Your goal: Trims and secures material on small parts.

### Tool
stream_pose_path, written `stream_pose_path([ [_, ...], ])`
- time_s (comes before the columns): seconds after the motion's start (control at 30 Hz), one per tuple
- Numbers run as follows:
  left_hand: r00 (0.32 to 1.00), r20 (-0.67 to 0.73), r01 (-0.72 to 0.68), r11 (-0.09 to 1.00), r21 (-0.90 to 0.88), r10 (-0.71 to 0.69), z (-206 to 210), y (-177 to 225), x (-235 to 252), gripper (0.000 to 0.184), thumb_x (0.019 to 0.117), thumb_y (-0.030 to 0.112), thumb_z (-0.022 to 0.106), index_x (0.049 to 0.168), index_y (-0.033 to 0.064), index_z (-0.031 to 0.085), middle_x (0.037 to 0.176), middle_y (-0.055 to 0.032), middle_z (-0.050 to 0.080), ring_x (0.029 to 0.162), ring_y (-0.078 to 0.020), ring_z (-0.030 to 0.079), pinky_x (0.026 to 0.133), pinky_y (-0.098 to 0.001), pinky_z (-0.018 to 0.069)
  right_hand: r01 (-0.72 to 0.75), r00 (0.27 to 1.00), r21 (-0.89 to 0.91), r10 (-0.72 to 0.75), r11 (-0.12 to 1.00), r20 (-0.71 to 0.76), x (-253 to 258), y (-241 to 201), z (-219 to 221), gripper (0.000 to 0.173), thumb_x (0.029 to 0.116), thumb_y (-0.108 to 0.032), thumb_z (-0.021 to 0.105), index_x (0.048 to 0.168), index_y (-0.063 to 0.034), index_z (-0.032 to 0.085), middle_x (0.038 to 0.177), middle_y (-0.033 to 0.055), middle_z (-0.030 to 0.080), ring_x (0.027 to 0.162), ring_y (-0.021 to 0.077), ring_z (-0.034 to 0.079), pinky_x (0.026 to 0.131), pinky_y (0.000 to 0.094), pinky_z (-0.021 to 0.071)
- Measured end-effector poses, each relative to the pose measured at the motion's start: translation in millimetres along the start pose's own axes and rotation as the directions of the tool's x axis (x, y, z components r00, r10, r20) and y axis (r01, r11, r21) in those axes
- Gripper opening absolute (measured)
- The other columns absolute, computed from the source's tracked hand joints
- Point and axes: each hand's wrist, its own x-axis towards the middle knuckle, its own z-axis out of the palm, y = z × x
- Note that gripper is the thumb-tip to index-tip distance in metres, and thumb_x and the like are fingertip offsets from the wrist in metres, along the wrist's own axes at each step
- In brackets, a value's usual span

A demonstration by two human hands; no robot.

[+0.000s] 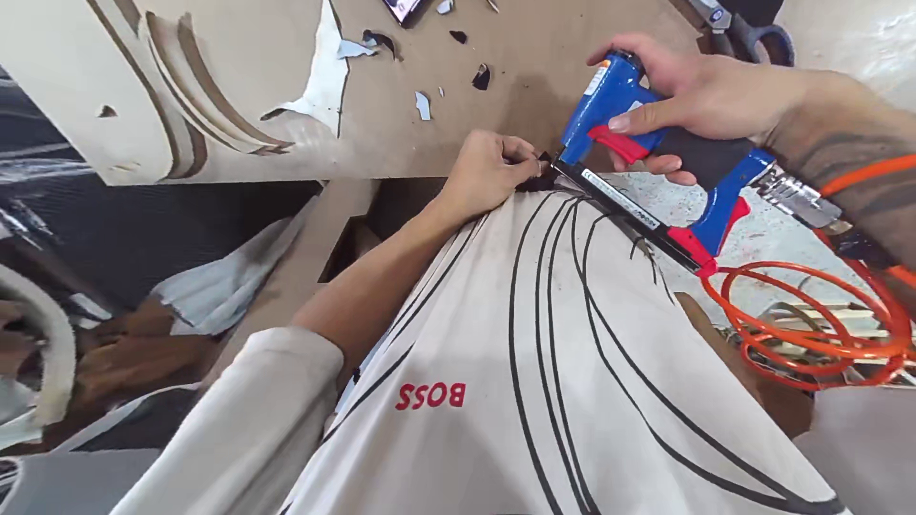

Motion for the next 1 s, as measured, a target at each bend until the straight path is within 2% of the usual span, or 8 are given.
stream_pose_path([
  [0.1,1.0,-0.016,0.003,1.0,0.0,-0.003,-1,0,-3,0.009,0.0924,0.015,0.074,0.094,0.0075,0.078,0.101,-0.0004,0.078,0.085,-0.0048,0.074,0.078,-0.026,0.0633,0.004,1.0,0.0,-0.004,1.0,0.017,3,0,2,0.062,0.1069,-0.019,0.055,0.156,-0.0399,0.023,0.103,0.0164,0.066,0.047,0.023,0.061,0.035,0.0379,0.0542],
  [0.37,1.0,0.009,-0.008,1.0,-0.007,0.008,-2,-2,-6,0.008,0.0925,0.014,0.074,0.094,0.0072,0.078,0.104,-0.0011,0.078,0.087,-0.0058,0.074,0.078,-0.0262,0.0638,-0.041,0.999,-0.026,0.041,0.999,-0.021,6,-1,5,0.061,0.1064,-0.021,0.056,0.155,-0.0412,0.025,0.101,0.0161,0.066,0.047,0.0246,0.062,0.035,0.0427,0.0551],
  [0.57,1.0,0.019,0.006,1.0,0.018,-0.007,-4,-2,-8,0.01,0.0929,0.015,0.072,0.096,0.0071,0.078,0.108,-0.0015,0.077,0.093,-0.0072,0.074,0.083,-0.0286,0.064,-0.029,1.0,0.027,0.029,0.999,0.013,6,1,7,0.065,0.1062,-0.02,0.057,0.156,-0.0417,0.022,0.1,0.0152,0.066,0.044,0.0236,0.06,0.033,0.0415,0.0543],
  [0.77,0.997,0.039,0.06,0.998,0.002,-0.06,-8,7,-19,0.009,0.0946,0.014,0.072,0.099,0.0073,0.075,0.102,-0.0017,0.076,0.082,-0.0078,0.073,0.073,-0.0274,0.063,-0.06,0.995,0.035,0.063,0.998,-0.08,1,-3,11,0.061,0.1048,-0.017,0.058,0.154,-0.0388,0.03,0.098,0.0155,0.067,0.041,0.0239,0.058,0.033,0.0405,0.0535],
  [0.8,0.994,0.054,0.092,0.996,0.009,-0.092,-9,10,-18,0.012,0.0961,0.017,0.071,0.104,0.0079,0.075,0.099,-0.0013,0.077,0.08,-0.0078,0.073,0.072,-0.0277,0.0629,-0.057,0.99,0.056,0.064,0.997,-0.126,-4,-2,13,0.058,0.1043,-0.014,0.057,0.152,-0.0372,0.034,0.094,0.0158,0.07,0.038,0.0226,0.056,0.031,0.0368,0.05],
  [0.9,0.966,0.2,0.147,0.984,0.102,-0.165,-17,16,-1,0.027,0.0987,0.03,0.066,0.119,0.013,0.069,0.094,0.0026,0.077,0.081,-0.0074,0.072,0.073,-0.0305,0.0615,0.026,0.999,0.039,-0.025,0.999,-0.049,-7,15,-12,0.062,0.1061,-0.02,0.057,0.155,-0.0385,0.025,0.099,0.0171,0.064,0.044,0.0259,0.06,0.034,0.0433,0.0557],
  [0.93,0.952,0.247,0.143,0.975,0.167,-0.182,-19,20,7,0.034,0.0979,0.04,0.066,0.12,0.0147,0.069,0.094,0.0037,0.076,0.082,-0.0074,0.072,0.075,-0.0328,0.0613,0.052,0.997,0.052,-0.049,0.997,-0.056,-9,22,-16,0.062,0.1058,-0.021,0.058,0.155,-0.0379,0.025,0.098,0.0173,0.065,0.044,0.0262,0.061,0.034,0.0434,0.0553],
  [1.0,0.921,0.301,0.146,0.935,0.322,-0.248,-18,30,18,0.042,0.0919,0.054,0.07,0.112,0.0173,0.072,0.091,0.0037,0.074,0.08,-0.0085,0.07,0.074,-0.0371,0.0611,0.077,0.996,0.093,-0.072,0.993,-0.057,-11,33,-16,0.061,0.1055,-0.02,0.058,0.154,-0.0369,0.026,0.098,0.0163,0.065,0.044,0.0255,0.06,0.033,0.0427,0.0547],
])
